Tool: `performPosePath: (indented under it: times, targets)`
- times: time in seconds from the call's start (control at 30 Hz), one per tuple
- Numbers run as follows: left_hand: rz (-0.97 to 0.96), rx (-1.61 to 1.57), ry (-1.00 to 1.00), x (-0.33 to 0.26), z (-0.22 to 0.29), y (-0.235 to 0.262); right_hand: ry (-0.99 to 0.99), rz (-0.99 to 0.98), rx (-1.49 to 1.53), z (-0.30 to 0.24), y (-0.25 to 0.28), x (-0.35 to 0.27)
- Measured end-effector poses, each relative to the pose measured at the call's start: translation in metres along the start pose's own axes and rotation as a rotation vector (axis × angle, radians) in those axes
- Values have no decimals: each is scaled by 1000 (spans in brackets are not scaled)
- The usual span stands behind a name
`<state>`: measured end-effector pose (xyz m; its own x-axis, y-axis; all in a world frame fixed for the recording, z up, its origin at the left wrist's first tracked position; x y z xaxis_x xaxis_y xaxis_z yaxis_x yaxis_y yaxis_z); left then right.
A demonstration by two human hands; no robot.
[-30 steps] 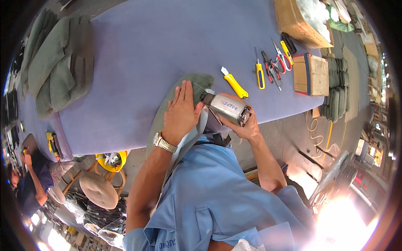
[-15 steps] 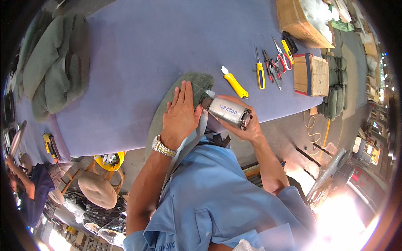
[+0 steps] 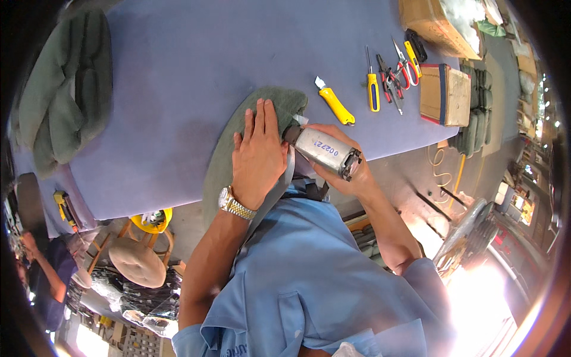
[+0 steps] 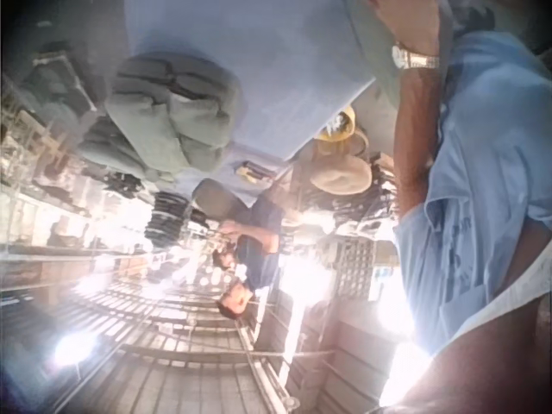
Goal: The person staples green fabric onto a cushion frame using a pneumatic staple gun, then trims excess fabric with a utility knife. The person repeats this process on multiple cushion pieces, folding edges and securing them before cutting.
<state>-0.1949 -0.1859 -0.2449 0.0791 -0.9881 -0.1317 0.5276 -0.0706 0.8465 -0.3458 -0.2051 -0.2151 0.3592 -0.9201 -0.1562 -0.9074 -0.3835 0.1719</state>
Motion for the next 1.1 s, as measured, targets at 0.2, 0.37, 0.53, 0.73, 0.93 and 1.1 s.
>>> performPosePath:
  times: [0.2,0.37,0.53,0.73,0.93,1.1]
  targets:
    - [-24,-43,25,3,-7,4,66,69,16,-5,-1,-8]
    - [-27,-24,11,3,-4,5,63,70,49,-5,-2,-11]
    - [-26,-46,28,0,-6,-1,29,6,18,-9,-6,-6]
    - [-28,-109,22,7,-3,2,56,43,-2,-6,-12,-2]
    - [-310,-832,55,9,-45,0,43,68,123,10,-7,-12]
    - [-217,-641,143,-14,-76,-22,124,122,-45,10,-8,-11]
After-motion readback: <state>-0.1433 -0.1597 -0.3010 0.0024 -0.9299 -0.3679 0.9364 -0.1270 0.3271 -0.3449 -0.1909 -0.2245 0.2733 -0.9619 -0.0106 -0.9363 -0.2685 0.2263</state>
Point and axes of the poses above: each hand's wrist, its own x-axis towards the middle knuckle, its own y-axis out of the back of the hand, z = x × y, the point moved 10 cm from there along x, towards the middle knuckle, and after that the axes turned 12 degrees about z, right-handed, at the moved point
